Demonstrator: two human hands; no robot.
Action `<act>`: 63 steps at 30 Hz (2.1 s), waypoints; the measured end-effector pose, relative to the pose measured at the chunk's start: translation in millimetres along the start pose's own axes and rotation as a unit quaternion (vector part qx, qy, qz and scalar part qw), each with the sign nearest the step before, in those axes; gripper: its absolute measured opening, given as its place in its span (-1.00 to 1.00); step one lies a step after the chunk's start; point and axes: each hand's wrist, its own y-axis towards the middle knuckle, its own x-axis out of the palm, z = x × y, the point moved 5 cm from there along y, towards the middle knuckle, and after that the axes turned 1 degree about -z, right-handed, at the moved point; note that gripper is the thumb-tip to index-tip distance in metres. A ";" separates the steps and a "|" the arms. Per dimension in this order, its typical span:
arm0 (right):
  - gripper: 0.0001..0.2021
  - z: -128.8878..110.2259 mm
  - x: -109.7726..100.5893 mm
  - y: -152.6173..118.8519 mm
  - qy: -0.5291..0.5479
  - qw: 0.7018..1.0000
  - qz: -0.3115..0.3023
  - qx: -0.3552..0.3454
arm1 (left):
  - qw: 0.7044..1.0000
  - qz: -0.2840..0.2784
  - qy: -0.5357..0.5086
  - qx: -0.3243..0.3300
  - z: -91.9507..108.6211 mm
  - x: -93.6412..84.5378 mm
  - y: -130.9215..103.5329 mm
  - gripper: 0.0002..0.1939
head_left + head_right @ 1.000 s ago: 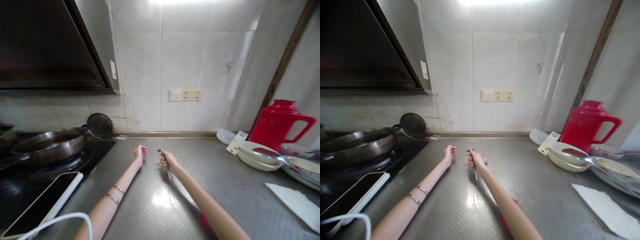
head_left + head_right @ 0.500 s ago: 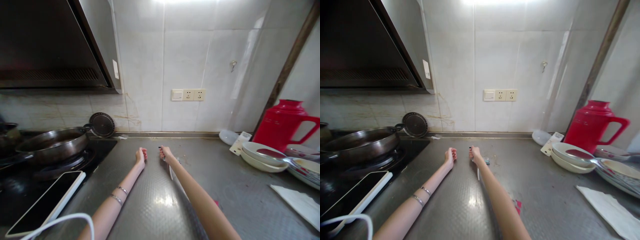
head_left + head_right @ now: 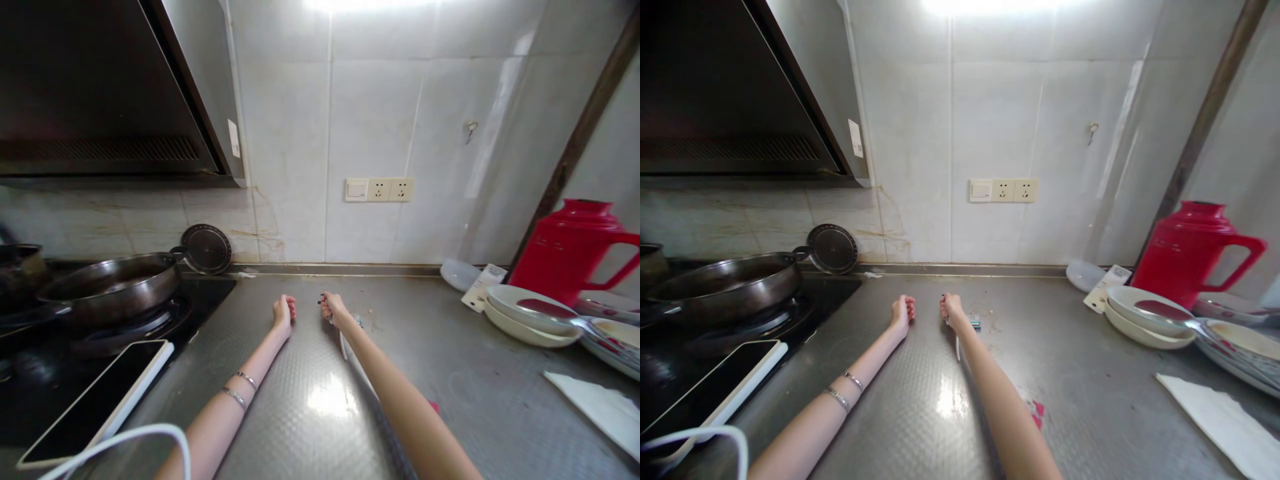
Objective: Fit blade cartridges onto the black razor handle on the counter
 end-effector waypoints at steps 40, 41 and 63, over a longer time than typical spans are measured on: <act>-0.62 -67.5 -54.5 -89.8 -0.227 0.900 0.031 -0.372 | 0.888 -0.405 0.192 0.099 54.6 100.1 -80.1 -0.85; -0.61 -68.5 -59.1 -89.2 -0.262 0.891 0.053 -0.368 | 0.893 -0.391 0.195 0.106 58.3 97.7 -76.7 -0.87; -0.90 1.0 -49.6 -83.8 -0.642 0.724 0.113 -0.224 | 0.920 -0.344 0.168 0.079 69.4 88.8 -63.3 -0.89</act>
